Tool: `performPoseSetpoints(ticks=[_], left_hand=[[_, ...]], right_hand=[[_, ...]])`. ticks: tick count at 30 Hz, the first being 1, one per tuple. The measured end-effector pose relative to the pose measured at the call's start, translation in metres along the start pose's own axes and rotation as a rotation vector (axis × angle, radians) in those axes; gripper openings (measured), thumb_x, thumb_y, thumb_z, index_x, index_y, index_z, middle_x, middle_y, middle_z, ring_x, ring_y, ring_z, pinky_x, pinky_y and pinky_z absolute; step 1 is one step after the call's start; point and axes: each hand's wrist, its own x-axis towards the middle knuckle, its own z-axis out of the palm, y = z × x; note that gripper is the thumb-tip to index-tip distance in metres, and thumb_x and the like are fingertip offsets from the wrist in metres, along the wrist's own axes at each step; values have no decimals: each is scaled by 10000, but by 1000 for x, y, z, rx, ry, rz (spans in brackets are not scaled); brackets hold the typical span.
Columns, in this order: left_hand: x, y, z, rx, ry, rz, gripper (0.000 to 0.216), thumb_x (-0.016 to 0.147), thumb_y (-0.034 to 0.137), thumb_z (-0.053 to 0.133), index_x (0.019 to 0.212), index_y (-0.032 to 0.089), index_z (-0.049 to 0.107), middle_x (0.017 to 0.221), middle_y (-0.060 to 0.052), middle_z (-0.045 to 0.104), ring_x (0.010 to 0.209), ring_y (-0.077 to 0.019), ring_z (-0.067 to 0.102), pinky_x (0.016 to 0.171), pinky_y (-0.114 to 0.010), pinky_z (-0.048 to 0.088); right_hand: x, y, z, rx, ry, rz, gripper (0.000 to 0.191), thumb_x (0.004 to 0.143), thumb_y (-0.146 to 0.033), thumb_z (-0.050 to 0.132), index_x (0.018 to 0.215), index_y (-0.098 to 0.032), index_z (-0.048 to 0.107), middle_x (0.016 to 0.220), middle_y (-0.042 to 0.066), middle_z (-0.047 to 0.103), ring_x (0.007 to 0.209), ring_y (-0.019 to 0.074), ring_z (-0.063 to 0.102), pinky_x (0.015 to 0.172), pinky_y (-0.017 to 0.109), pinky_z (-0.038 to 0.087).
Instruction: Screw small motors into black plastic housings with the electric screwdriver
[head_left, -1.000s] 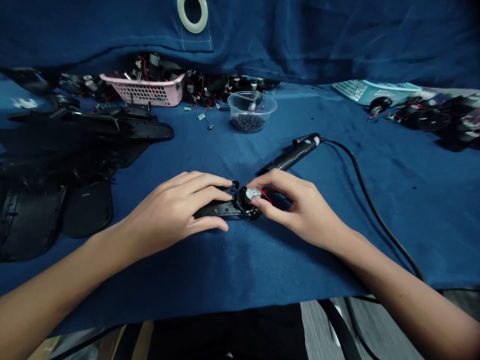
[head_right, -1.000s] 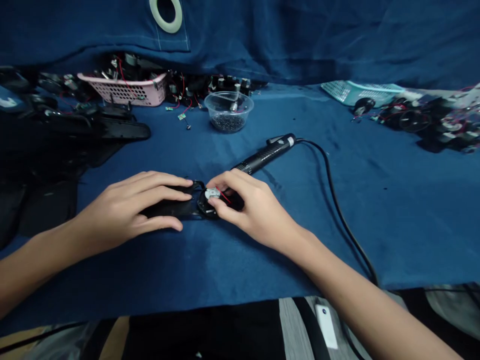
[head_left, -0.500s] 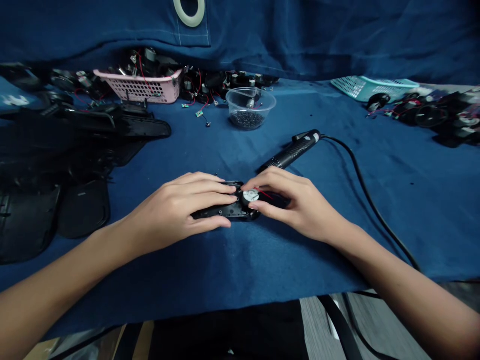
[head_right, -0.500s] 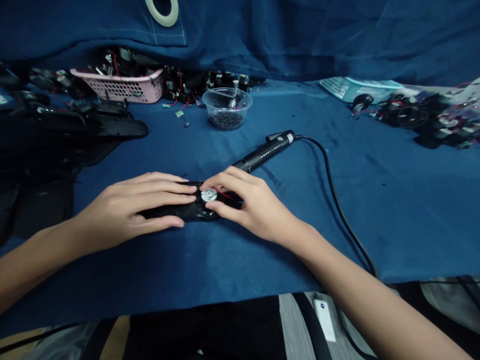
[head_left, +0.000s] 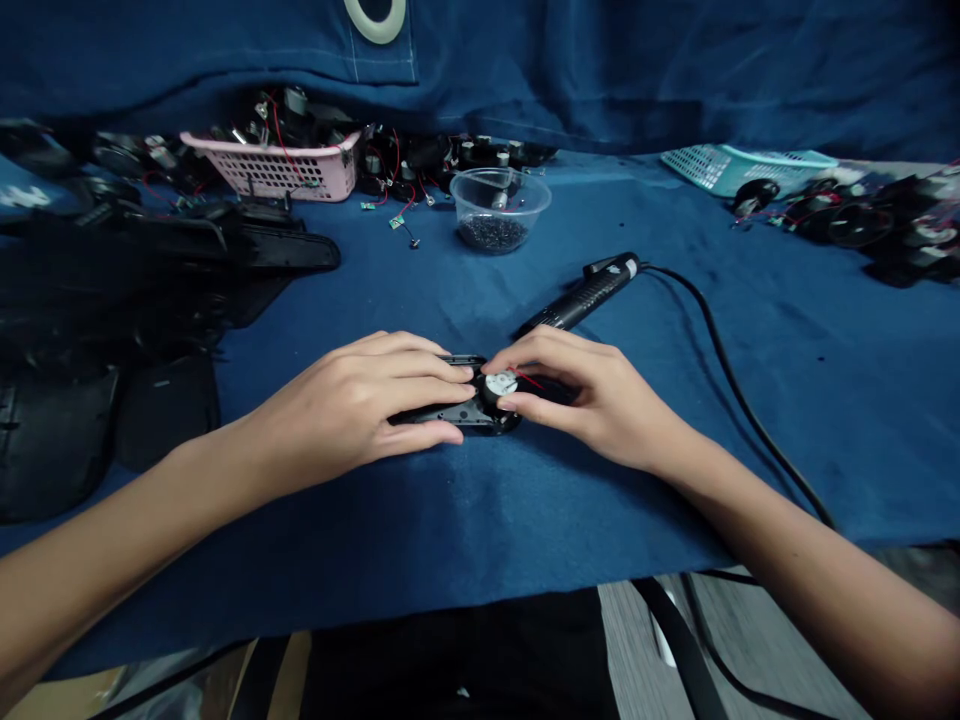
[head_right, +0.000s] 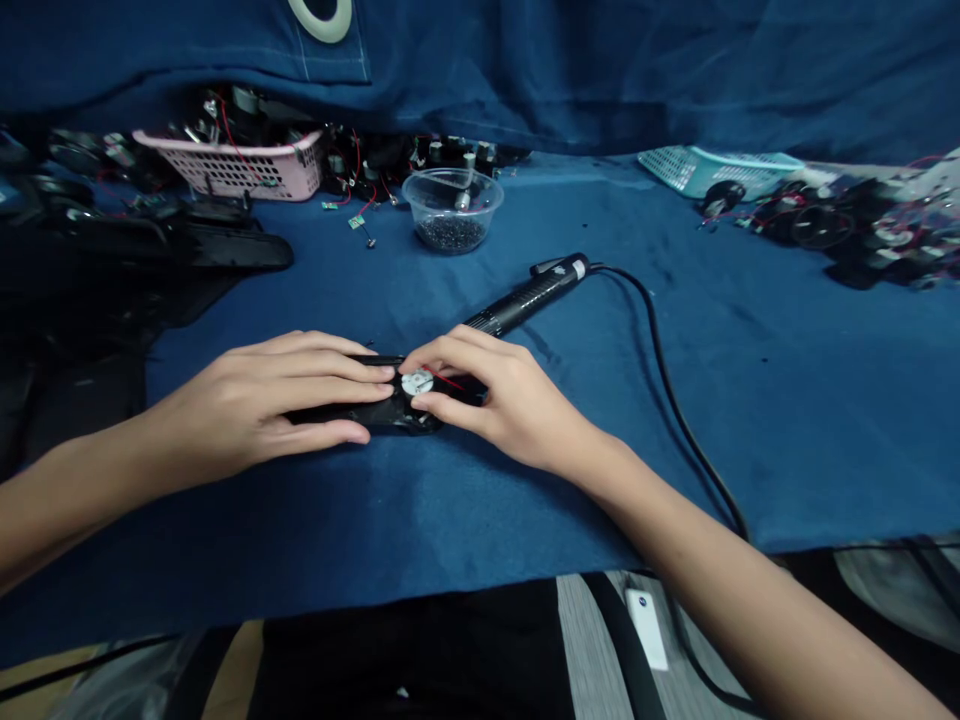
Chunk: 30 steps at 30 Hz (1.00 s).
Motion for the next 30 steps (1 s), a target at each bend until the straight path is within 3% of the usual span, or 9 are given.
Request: performPoseSetpoints(ticks=[18, 30], left_hand=[[-1, 4, 3, -2, 59, -28, 292, 873, 345, 664, 1125, 199, 690, 1075, -31, 732, 1085, -214, 623, 938, -363, 532], [0, 1, 1, 10, -13, 11, 313, 893, 346, 635, 1163, 192, 674, 1109, -34, 720, 1107, -213, 609, 962, -352, 518]], right_hand=[[1, 2, -2, 17, -10, 1, 232, 904, -324, 607, 1098, -207, 656, 1043, 58, 658, 906, 173, 609, 817, 308, 493], [1, 4, -1, 71, -2, -4, 230, 895, -308, 622, 1090, -194, 667, 1050, 56, 657, 938, 169, 608, 843, 296, 495]])
